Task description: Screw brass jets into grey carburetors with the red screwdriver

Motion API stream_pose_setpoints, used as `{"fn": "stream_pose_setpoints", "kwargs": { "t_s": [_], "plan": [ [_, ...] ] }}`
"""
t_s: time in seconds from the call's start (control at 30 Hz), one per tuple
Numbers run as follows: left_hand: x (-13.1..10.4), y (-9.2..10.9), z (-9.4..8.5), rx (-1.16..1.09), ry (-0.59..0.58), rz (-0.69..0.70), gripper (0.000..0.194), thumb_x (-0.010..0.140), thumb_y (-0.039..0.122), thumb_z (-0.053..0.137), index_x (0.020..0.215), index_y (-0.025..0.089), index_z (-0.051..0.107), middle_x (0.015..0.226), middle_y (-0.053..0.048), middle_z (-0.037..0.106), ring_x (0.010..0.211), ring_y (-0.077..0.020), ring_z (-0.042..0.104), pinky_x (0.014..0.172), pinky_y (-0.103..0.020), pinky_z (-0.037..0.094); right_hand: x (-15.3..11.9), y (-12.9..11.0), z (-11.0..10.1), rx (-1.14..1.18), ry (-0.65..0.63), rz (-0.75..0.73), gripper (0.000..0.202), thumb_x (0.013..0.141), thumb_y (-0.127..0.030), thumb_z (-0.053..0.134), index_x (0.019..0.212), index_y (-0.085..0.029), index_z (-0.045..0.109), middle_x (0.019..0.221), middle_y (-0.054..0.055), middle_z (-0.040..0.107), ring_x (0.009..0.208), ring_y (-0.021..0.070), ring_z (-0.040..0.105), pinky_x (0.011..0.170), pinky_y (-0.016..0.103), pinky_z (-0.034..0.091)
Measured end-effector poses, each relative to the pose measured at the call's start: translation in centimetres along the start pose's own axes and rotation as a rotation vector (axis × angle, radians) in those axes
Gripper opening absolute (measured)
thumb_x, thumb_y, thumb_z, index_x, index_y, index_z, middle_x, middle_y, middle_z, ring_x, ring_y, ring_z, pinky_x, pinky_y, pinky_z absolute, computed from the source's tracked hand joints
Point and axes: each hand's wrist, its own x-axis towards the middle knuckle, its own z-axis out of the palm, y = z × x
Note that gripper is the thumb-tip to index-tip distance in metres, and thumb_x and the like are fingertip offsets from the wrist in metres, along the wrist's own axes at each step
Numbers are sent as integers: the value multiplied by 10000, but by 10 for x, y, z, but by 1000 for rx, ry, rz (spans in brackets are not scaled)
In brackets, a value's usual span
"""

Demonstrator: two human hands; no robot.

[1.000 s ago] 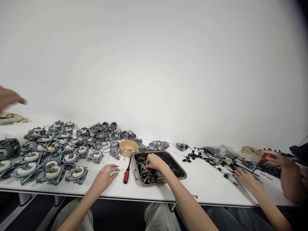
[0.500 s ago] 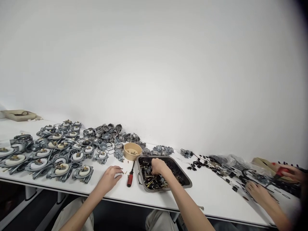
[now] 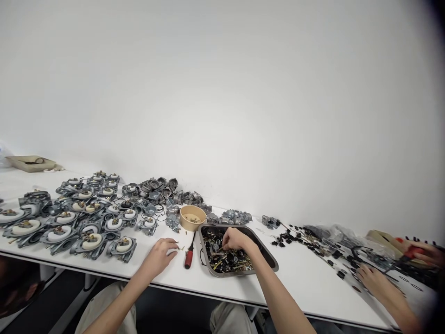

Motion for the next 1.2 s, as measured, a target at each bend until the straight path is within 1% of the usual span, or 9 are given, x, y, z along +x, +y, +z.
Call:
{"fn": "stream_pose_setpoints", "kwargs": {
  "t_s": [0.07,0.23,0.43,0.6,0.7,0.83,1.0,1.1,1.2],
  "plan": [
    [0,0,0,2,-3,1,192,867,285,629,975,250,783,1137,-77,749,1093,-280,680,1002,-428,527,0,-1,1,-4,-10,6,222,664,-133,735,835,-216,850,815,36,803,740,189,722,580,203,475],
    [0,0,0,7,-13,-13,212,873,296,616,985,251,791,1144,-81,747,1092,-291,676,993,-443,529,-4,-3,2,-41,-12,16,193,668,-203,780,844,-239,852,836,35,806,749,204,722,592,220,474],
    [1,-2,0,6,-12,-11,215,869,308,618,984,248,788,1144,-82,748,1102,-287,672,1012,-440,521,-7,-10,3,-110,-21,14,246,646,-143,753,835,-270,846,852,35,803,774,219,724,649,242,492],
    [1,-3,1,6,-4,-6,218,874,322,614,992,254,785,1149,-77,748,1101,-280,675,1015,-432,521,-6,-12,1,-124,-64,-32,284,613,-82,694,787,-257,834,797,28,792,700,198,703,564,221,451],
    [0,-4,1,7,-3,-2,213,872,313,617,985,252,788,1143,-76,750,1094,-278,677,1006,-428,525,-10,-9,1,-114,-57,-94,243,644,-121,704,811,-243,830,804,26,788,686,180,687,554,211,437],
    [0,-5,2,4,-1,1,212,880,314,615,993,258,785,1156,-70,748,1109,-273,670,1010,-423,522,-19,-4,6,-93,12,-170,224,754,-178,669,909,-235,821,843,25,785,722,166,680,631,213,455],
    [-1,-4,2,6,-10,1,213,887,321,616,1002,264,786,1162,-66,749,1115,-272,668,1008,-417,524,-24,-2,15,-81,169,-178,221,875,-218,594,982,-220,788,944,54,781,815,184,691,719,237,458],
    [-1,-3,0,9,-22,3,215,892,323,613,1007,270,787,1166,-63,750,1117,-280,668,996,-425,530,-21,-3,18,-84,253,-147,179,900,-291,619,944,-220,777,942,63,778,844,201,688,757,256,448],
    [0,-2,-1,12,-28,-3,227,896,346,606,1012,273,787,1173,-68,747,1120,-294,667,990,-441,535,-20,-2,20,-86,314,-96,179,889,-340,656,956,-209,757,897,76,771,839,218,684,740,264,439]
  ]
}}
